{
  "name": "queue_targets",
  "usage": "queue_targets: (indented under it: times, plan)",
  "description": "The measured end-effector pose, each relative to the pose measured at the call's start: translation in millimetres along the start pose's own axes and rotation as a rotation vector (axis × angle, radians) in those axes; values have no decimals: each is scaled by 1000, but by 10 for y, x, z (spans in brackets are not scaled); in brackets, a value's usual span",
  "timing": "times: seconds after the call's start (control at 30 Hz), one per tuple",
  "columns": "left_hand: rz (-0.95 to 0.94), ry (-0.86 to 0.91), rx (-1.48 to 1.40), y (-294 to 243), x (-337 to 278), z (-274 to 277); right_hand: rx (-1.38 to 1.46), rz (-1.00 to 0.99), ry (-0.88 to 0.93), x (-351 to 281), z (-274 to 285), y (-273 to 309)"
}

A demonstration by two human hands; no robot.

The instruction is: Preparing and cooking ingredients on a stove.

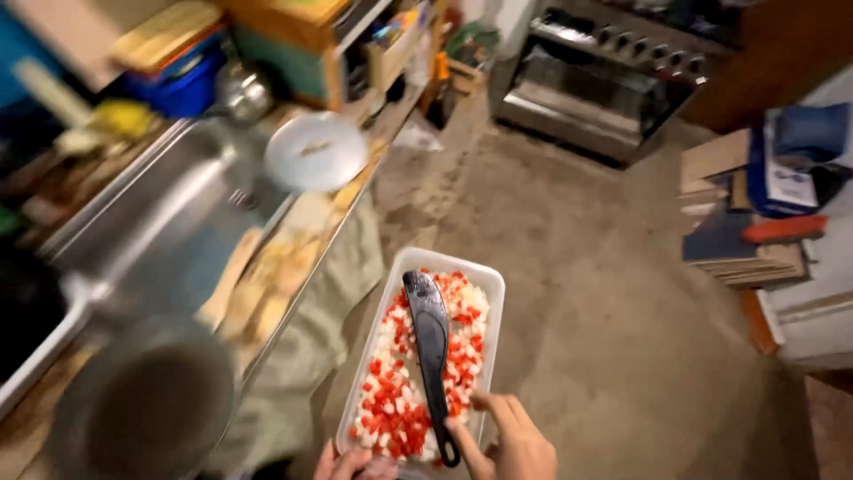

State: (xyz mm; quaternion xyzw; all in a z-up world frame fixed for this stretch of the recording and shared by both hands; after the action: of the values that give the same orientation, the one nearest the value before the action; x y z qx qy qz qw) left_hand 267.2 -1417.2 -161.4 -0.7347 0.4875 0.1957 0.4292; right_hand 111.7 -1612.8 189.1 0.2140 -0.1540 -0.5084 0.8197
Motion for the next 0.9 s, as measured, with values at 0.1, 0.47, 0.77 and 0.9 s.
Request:
queue_targets:
  times: [0.1, 0.47, 0.77, 0.9]
  plan:
    - [-66, 120, 111, -114, 844, -778, 27, -105, -94, 777, 202, -431]
    - [105, 344, 297, -322, 2240, -3521, 92, -190, -340, 2889, 355, -2123]
    - [146, 214, 157, 57, 3611, -5545, 126, -117, -250, 5586, 1061, -2904]
    - [195, 49, 121, -350, 3374, -6960, 176, -104, -193, 6494, 1300, -3066]
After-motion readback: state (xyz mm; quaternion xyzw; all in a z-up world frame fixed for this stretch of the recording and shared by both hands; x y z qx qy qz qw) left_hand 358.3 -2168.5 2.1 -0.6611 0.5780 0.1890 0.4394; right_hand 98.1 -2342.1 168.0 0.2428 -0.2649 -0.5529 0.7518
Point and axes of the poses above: each hand's wrist, its own x-axis towards the middle knuckle, its own z-axis out of the back of the hand, y = z × x, the point moved 5 cm from there along x, towards the middle knuckle, and after that the axes turned 6 degrees about -x, right-handed, at the moved point
